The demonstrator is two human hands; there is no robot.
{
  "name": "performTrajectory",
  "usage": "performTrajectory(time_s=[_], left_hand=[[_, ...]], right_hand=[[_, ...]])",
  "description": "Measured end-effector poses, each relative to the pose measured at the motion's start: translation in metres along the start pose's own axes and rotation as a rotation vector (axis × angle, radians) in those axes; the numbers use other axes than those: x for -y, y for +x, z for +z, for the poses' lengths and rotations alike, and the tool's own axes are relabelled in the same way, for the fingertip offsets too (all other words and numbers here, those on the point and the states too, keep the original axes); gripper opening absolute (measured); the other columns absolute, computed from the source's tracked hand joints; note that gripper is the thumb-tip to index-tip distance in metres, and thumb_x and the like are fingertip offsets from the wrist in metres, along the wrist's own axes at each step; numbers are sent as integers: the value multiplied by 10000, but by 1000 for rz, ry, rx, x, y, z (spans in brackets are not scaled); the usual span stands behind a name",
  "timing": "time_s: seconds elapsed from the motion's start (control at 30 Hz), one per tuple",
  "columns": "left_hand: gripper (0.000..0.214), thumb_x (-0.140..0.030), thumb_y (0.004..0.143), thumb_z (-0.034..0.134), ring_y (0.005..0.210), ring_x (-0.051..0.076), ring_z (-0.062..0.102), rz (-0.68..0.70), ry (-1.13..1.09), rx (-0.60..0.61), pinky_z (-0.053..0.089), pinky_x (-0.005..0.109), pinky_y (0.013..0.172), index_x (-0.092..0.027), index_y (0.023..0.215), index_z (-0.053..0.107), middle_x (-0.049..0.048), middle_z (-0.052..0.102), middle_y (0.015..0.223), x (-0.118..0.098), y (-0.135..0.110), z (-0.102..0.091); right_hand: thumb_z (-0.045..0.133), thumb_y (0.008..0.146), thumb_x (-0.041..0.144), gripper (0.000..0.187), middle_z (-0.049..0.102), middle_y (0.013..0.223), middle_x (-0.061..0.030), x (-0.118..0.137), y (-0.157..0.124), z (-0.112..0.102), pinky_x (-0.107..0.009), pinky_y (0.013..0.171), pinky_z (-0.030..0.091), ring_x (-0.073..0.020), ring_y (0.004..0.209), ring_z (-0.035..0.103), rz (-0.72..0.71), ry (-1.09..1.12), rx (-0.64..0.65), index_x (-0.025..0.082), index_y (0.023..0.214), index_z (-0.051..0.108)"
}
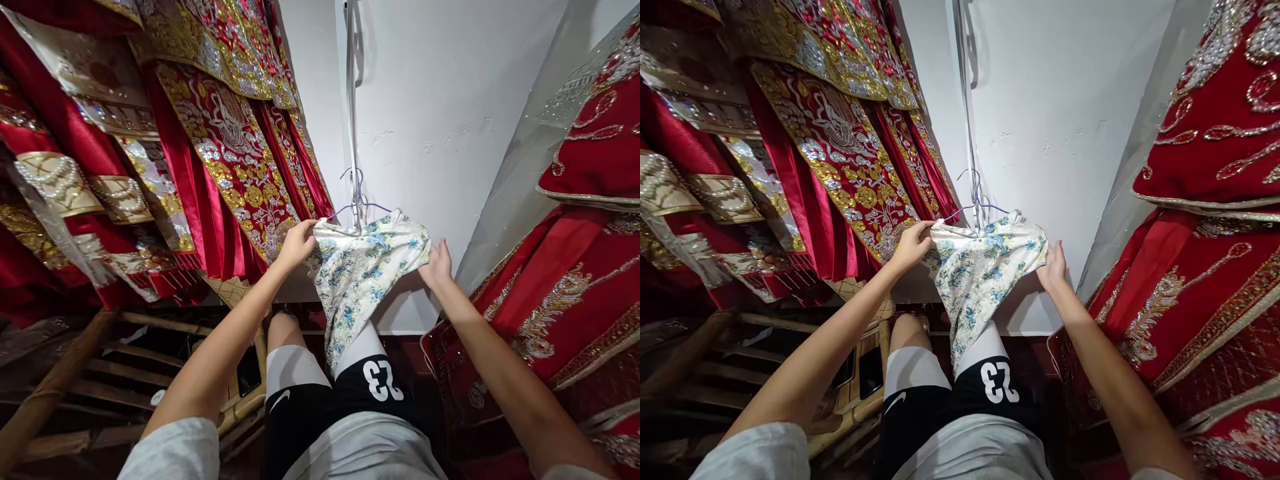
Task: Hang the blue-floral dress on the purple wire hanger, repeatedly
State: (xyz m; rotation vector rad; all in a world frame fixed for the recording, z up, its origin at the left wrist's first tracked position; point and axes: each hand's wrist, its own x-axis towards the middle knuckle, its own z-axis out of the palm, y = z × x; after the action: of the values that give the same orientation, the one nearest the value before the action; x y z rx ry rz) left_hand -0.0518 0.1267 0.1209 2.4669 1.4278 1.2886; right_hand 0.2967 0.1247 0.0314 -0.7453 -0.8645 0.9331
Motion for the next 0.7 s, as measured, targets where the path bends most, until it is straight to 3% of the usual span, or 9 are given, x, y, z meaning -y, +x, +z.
performTrajectory(time_s=[0.13,0.23,0.4,0.53,0.6,0.7], left_hand=[[386,-343,936,493,1043,284,621,10,125,-110,464,437,967,-178,1227,685,109,720,1097,-9,11,4],[375,-405,972,464,1021,281,602,15,146,-136,443,439,957,-197,1142,726,102,718,1062,-21,39,2],[296,-349,951,480,997,273,581,51,148,-84,414,425,952,-187,980,726,104,719,1048,-45,83,1],[238,-327,942,482,949,271,560,77,228,-103,416,423,918,-185,904,669,120,679,974,-55,84,11],[260,-345,962,453,890,262,563,121,237,-72,442,410,882,-183,868,634,119,649,908,-57,72,20],[271,-327,978,422,874,248,593,162,134,42,487,385,880,-184,885,632,107,641,903,-65,48,41]], right_hand=[[796,723,480,401,739,902,-40,40,6,-2,-318,720,569,-223,829,700,-133,-58,57,212,1011,721],[780,735,430,435,712,805,-22,67,4,1,-313,660,551,-215,743,681,-192,-147,70,218,1111,727],[712,766,426,407,690,831,-39,82,-7,3,-367,704,562,-248,813,684,-230,-188,-68,215,1114,701],[723,759,406,301,709,1026,-84,96,-50,9,-375,742,584,-284,967,691,-162,-91,-100,225,997,690],[776,733,352,341,698,1155,-101,106,-87,17,-393,751,596,-307,1008,694,-48,-24,69,241,1041,683],[858,665,231,691,651,1287,-92,110,-142,37,-427,770,604,-317,1019,699,194,57,611,319,1299,595]])
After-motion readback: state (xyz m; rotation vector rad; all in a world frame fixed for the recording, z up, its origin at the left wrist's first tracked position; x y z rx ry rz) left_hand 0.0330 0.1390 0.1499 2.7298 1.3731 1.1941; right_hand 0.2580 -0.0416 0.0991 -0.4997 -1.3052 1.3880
